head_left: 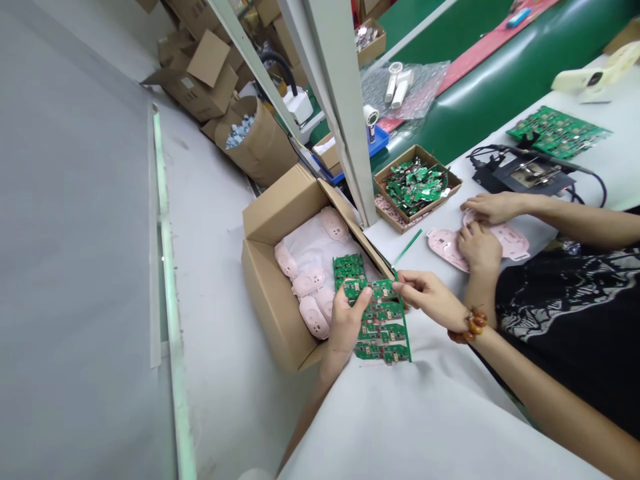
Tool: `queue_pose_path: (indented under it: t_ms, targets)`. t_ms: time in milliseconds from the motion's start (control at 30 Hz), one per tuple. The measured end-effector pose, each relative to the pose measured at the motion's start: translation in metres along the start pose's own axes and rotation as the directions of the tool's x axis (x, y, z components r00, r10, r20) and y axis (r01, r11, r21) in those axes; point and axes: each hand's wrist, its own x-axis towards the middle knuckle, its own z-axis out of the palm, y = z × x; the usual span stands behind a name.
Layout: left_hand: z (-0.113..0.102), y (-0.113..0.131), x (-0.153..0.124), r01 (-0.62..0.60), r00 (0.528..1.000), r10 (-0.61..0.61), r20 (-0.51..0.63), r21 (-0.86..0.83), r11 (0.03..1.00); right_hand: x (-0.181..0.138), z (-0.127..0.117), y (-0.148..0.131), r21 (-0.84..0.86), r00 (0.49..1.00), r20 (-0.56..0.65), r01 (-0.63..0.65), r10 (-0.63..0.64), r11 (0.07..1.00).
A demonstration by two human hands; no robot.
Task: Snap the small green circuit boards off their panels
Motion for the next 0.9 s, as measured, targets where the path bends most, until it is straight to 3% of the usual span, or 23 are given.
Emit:
queue_pose_path:
  t_ms: [200, 333, 433, 533, 667, 900]
  targets:
    - [0.005, 0.002, -0.006, -0.093, 0.992, 0.101, -0.079, 0.108, 0.990, -0.010, 0.009, -0.004, -0.112, 0.977, -0.199, 0.057, -0.078, 0.992]
    - [0.007, 0.006, -0.013, -0.239, 0.967, 0.253, -0.008, 0.302, 0.923, -0.013, 0.014, -0.005, -0.212, 0.962, -0.237, 0.083, -0.133, 0.974]
    - [0.005, 0.005, -0.013, -0.210, 0.967, 0.244, -0.075, 0.308, 0.928, -0.016, 0.016, -0.002, -0.249, 0.965, -0.208, 0.106, -0.160, 0.963]
    - [0.001, -0.002, -0.009, -0.148, 0.957, 0.210, -0.202, 0.284, 0.947, -0.022, 0.016, 0.006, -0.271, 0.987, -0.076, 0.119, -0.144, 0.955]
    - [-0.003, -0.009, -0.007, -0.114, 0.960, 0.188, -0.208, 0.323, 0.940, -0.028, 0.016, 0.015, -0.258, 0.993, 0.062, 0.112, -0.100, 0.959]
    - [-0.002, -0.010, -0.010, -0.094, 0.960, 0.179, -0.216, 0.353, 0.931, -0.031, 0.024, 0.007, -0.228, 0.996, -0.055, 0.051, -0.065, 0.972]
